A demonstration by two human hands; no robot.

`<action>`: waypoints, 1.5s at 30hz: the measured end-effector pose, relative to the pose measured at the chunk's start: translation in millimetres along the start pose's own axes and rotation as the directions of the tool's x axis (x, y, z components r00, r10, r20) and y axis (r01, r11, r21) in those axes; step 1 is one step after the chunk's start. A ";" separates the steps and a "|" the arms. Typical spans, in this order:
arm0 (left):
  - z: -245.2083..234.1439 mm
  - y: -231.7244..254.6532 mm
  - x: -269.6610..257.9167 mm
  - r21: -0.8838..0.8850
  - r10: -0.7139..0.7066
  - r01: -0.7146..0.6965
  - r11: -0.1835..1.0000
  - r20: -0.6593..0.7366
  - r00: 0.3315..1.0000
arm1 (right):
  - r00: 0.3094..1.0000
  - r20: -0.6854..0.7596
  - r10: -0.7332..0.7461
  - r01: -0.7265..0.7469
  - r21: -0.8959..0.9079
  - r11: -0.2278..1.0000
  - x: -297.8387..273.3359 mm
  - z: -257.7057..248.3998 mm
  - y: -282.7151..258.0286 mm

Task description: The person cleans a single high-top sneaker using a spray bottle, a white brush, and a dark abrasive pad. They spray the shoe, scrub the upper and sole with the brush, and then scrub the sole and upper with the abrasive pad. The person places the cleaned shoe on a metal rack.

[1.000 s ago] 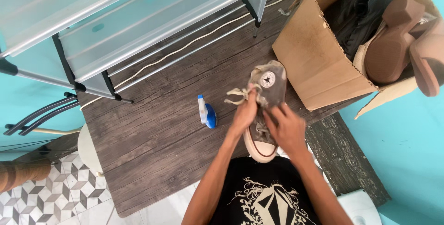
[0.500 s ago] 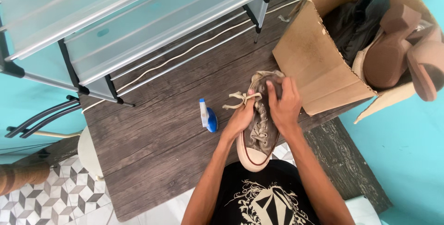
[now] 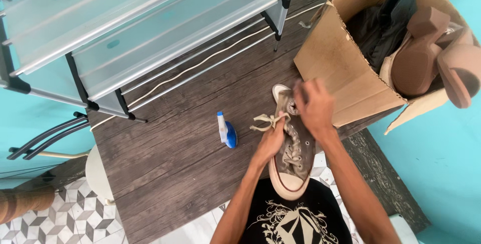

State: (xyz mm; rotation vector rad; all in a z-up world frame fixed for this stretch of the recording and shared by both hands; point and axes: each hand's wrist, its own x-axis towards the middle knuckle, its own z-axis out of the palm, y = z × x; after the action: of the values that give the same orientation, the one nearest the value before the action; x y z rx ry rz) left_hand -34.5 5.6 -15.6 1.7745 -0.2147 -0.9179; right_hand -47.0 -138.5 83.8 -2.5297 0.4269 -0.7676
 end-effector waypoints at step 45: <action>-18.0 23.1 -18.0 0.611 0.629 -0.433 0.662 -0.140 0.764 | 0.962 0.133 0.237 -0.270 0.561 0.783 -27.3 -12.0 24.6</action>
State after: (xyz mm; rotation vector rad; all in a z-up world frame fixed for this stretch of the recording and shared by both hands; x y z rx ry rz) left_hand -28.3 19.1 15.3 2.1759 -0.8073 -0.0803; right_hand -79.6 -152.1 68.1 -1.8702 0.4274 -0.6047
